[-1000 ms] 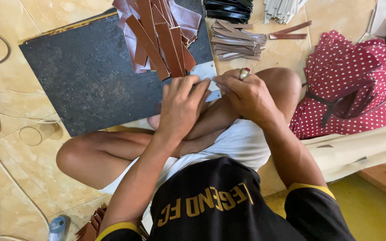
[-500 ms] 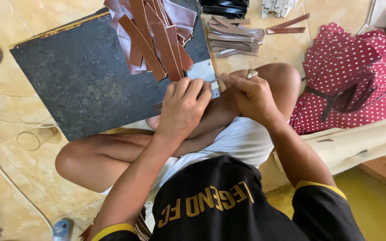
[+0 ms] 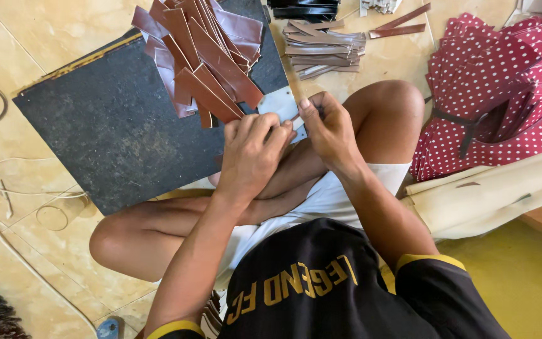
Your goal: The person sits on the floor and repeatedly peels a thin strip from a brown material using a small white tool. The peeled strips are placed into a pile on the floor.
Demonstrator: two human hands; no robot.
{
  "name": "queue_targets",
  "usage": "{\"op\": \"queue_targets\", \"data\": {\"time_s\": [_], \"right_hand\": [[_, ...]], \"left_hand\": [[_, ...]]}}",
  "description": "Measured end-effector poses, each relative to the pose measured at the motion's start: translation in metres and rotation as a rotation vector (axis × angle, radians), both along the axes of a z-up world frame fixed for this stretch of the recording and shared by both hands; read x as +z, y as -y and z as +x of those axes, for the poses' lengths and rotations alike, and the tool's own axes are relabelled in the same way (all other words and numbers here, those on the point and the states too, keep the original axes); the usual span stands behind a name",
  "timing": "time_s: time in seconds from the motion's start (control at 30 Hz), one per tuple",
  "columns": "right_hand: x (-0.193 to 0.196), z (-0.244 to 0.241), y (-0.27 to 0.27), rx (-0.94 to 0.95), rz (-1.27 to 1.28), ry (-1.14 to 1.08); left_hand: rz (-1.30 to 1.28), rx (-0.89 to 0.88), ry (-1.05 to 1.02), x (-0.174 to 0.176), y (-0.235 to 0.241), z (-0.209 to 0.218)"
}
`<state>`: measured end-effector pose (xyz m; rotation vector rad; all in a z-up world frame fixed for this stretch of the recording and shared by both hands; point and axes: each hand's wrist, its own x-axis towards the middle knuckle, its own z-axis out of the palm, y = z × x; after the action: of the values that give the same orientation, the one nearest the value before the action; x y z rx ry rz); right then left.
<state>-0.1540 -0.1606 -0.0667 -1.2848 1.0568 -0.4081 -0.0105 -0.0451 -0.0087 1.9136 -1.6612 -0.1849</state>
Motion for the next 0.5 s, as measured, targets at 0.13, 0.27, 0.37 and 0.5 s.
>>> {"op": "queue_targets", "data": {"time_s": [0.13, 0.27, 0.37, 0.5], "right_hand": [[-0.003, 0.001, 0.005, 0.003, 0.062, 0.002], [-0.007, 0.0, 0.01, -0.015, 0.122, 0.002], [-0.015, 0.004, 0.016, -0.058, 0.192, 0.0], [-0.024, 0.0, 0.026, -0.023, 0.193, -0.035]], "left_hand": [[-0.011, -0.02, 0.007, -0.002, 0.001, 0.004], [-0.011, -0.031, -0.004, -0.003, 0.003, 0.005], [-0.017, -0.027, -0.019, -0.005, 0.003, 0.005], [-0.03, -0.033, -0.02, -0.005, 0.002, 0.005]]}}
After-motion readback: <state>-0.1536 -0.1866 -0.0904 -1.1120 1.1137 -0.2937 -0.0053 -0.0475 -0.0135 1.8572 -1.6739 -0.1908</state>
